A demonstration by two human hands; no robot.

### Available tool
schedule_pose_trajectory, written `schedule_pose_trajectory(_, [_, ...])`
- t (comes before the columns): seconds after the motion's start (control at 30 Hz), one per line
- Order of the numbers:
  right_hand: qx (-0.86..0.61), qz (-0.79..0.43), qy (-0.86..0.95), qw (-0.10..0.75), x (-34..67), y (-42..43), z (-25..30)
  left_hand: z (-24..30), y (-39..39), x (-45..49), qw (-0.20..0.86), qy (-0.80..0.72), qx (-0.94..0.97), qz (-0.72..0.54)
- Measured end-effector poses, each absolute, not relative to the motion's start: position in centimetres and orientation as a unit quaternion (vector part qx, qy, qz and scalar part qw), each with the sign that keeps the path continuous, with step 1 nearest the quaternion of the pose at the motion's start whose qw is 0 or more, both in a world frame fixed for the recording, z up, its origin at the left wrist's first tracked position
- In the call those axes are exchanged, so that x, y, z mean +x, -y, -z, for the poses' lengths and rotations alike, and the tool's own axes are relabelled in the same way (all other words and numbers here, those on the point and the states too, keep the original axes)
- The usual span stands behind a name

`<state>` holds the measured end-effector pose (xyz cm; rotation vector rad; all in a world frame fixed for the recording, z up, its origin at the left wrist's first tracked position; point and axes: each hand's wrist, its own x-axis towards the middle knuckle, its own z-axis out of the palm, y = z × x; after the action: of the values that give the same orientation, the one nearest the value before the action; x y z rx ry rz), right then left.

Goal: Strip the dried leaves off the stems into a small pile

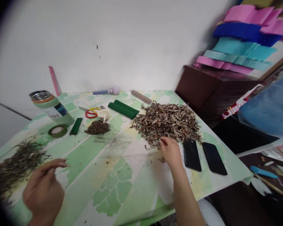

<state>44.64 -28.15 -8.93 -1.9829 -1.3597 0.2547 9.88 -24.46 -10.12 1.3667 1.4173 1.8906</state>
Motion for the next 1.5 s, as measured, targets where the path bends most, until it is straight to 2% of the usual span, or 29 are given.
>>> schedule_pose_trajectory(0.13, [-0.818,0.008,0.552,0.162,48.2,28.1,11.9,9.3,21.2,14.6,0.268,-0.409,0.532,-0.692])
schedule_pose_trajectory(0.2, [-0.82,0.008,0.557,0.129,48.2,28.2,12.5,10.2,20.3,16.3,0.317,-0.402,0.535,-0.672])
schedule_pose_trajectory(0.3, [-0.817,0.012,0.551,0.172,48.4,27.8,12.3,12.4,19.9,17.0,0.339,-0.411,0.537,-0.654])
schedule_pose_trajectory(0.47, [-0.809,0.002,0.487,0.33,49.3,26.6,10.5,16.0,19.8,15.4,0.283,-0.43,0.547,-0.66])
schedule_pose_trajectory(0.57, [-0.768,-0.101,0.405,0.486,46.8,25.1,9.9,17.0,19.8,14.6,0.246,-0.436,0.566,-0.655])
schedule_pose_trajectory(0.63, [-0.685,-0.211,0.369,0.592,43.2,23.7,9.9,17.1,19.9,14.4,0.241,-0.436,0.574,-0.65])
schedule_pose_trajectory(0.67, [-0.643,-0.277,0.366,0.613,41.0,22.9,10.2,17.1,20.0,14.4,0.247,-0.436,0.577,-0.645])
schedule_pose_trajectory(0.77, [-0.533,-0.445,0.37,0.617,34.5,20.8,11.3,17.1,20.1,14.6,0.309,-0.439,0.584,-0.609])
schedule_pose_trajectory(0.87, [-0.49,-0.505,0.368,0.608,30.1,19.5,12.8,17.3,20.0,14.9,0.421,-0.437,0.552,-0.572])
schedule_pose_trajectory(1.0, [-0.477,-0.517,0.424,0.571,28.2,19.3,14.3,17.6,19.4,15.3,0.513,-0.428,0.519,-0.533])
schedule_pose_trajectory(1.3, [-0.483,-0.497,0.412,0.591,27.9,19.5,16.5,16.8,18.5,15.6,0.471,-0.466,0.528,-0.531])
schedule_pose_trajectory(1.5, [-0.477,-0.494,0.469,0.555,27.9,19.7,17.3,16.3,18.7,15.5,0.542,-0.457,0.449,-0.544])
